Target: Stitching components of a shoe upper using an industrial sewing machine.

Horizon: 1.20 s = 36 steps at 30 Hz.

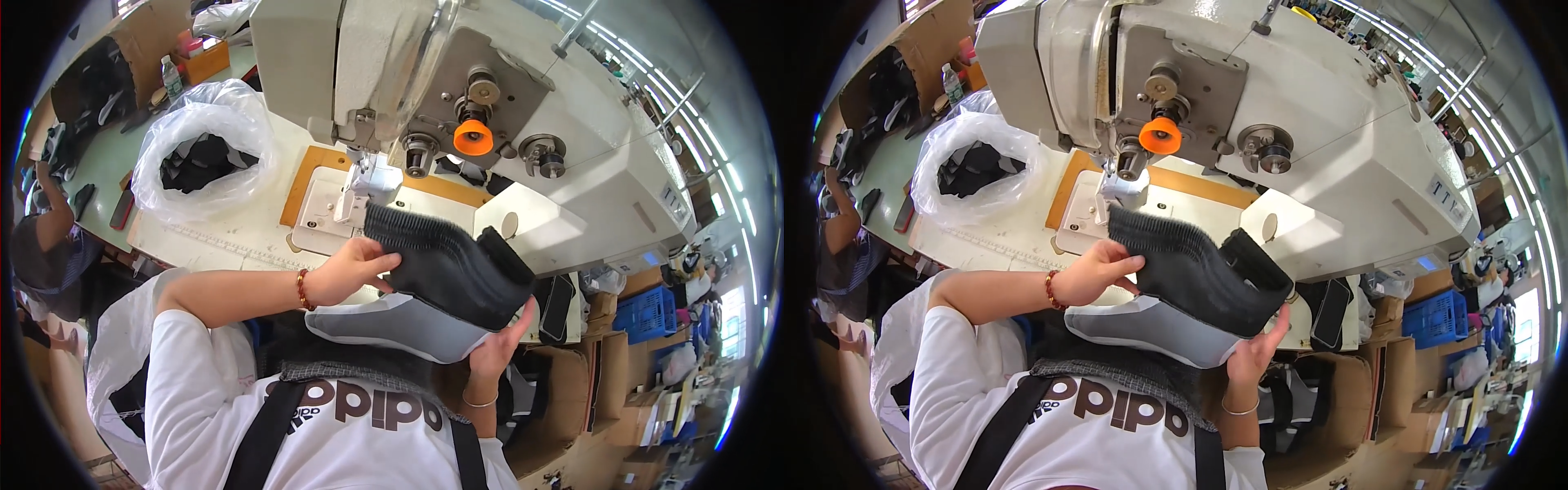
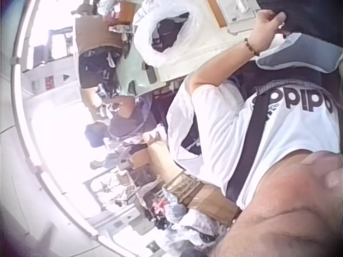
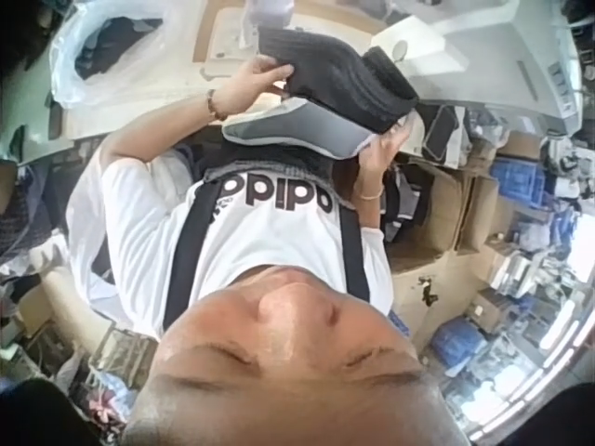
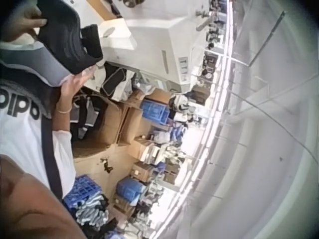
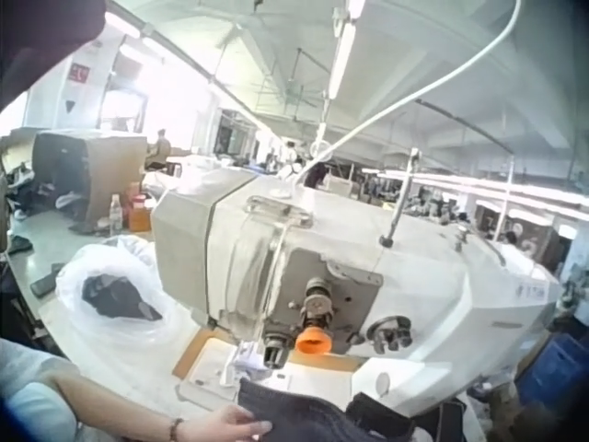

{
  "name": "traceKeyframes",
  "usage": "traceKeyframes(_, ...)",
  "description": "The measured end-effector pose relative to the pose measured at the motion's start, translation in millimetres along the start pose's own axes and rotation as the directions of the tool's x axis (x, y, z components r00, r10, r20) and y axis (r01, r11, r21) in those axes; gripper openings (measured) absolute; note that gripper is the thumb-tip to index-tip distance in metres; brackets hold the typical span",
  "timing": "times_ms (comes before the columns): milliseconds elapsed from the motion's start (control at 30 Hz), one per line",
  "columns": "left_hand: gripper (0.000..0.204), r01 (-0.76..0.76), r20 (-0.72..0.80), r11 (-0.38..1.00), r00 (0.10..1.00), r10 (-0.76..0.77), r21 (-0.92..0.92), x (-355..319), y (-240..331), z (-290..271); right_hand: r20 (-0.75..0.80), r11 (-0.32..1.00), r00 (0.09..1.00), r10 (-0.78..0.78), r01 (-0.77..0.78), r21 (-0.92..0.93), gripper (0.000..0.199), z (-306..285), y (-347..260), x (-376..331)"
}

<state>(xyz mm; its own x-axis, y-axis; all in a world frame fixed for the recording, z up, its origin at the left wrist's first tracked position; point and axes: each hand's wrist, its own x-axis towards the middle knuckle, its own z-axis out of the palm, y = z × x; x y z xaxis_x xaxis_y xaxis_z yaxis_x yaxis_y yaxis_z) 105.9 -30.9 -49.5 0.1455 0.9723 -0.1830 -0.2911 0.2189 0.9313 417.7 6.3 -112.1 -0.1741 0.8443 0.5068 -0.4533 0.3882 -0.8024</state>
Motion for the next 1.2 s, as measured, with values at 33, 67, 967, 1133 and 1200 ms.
traceKeyframes(33,0.023,-0.072,0.045,0.997,0.996,0.073,-0.019,-1,-1,-1,-0.009,0.982,1.000,0.023,-0.021,0.187,0.077,-4,3,-1)
traceKeyframes(67,0.021,-0.134,0.096,0.991,0.986,0.135,-0.019,-3,-3,-2,-0.037,0.923,0.994,0.104,-0.082,0.377,0.079,-8,5,-1)
traceKeyframes(967,0.056,-0.770,0.730,0.628,0.492,0.474,0.112,0,32,23,0.572,0.426,0.388,0.723,-0.902,0.072,0.033,45,7,72)
traceKeyframes(1133,0.023,-0.780,0.624,0.625,0.499,0.601,0.022,36,28,39,0.185,0.873,0.889,0.420,-0.451,0.186,0.021,33,-61,89)
traceKeyframes(1200,0.022,-0.563,0.499,0.824,0.697,0.515,-0.063,49,22,37,0.147,0.953,0.946,0.289,-0.299,0.047,0.020,34,-79,90)
